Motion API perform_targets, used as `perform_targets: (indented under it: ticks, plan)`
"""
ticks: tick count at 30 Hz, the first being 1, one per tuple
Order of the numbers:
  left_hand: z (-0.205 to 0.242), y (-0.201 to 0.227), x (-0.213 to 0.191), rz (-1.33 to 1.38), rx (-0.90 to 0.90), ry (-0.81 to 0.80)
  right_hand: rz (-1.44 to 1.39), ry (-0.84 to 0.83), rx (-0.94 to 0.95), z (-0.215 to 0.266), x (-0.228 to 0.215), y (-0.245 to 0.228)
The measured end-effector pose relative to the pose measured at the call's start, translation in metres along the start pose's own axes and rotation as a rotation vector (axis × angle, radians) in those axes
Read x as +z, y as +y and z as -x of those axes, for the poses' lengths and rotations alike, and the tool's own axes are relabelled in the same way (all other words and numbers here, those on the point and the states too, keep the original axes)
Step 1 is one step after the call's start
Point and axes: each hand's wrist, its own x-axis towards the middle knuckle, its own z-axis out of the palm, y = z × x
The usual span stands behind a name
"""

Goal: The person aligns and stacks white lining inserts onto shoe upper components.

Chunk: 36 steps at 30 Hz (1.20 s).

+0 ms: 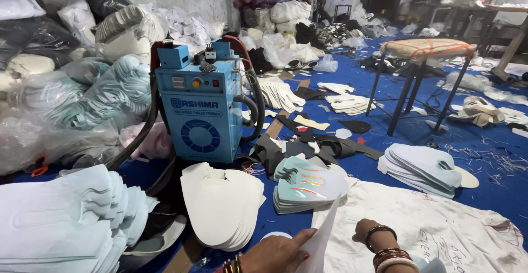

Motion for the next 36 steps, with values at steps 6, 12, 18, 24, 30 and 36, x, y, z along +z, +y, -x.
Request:
perform_targets:
  ticks: [6,12,18,24,30,36]
  plan:
    - [0.000,-0.003,0.000,-0.007,0.052,0.036,-0.021,-0.023,0.039,0.005,-0.006,0.000]
    - [-0.002,-0.003,0.001,-0.004,0.015,-0.014,-0.027,-0.015,0.046,0.006,-0.003,0.003]
    - [-0.003,-0.003,0.001,-0.006,-0.019,-0.036,-0.058,-0.014,0.048,0.009,-0.005,0.002]
    - [-0.005,-0.010,0.005,-0.005,0.012,-0.023,-0.092,-0.017,0.074,0.009,-0.007,0.000]
    - [-0.001,-0.001,-0.001,-0.005,0.003,-0.011,-0.067,-0.017,0.066,0.009,-0.007,0.002]
    - [-0.001,0.000,-0.003,-0.025,0.000,-0.024,-0.025,0.001,0.037,0.004,-0.004,0.005]
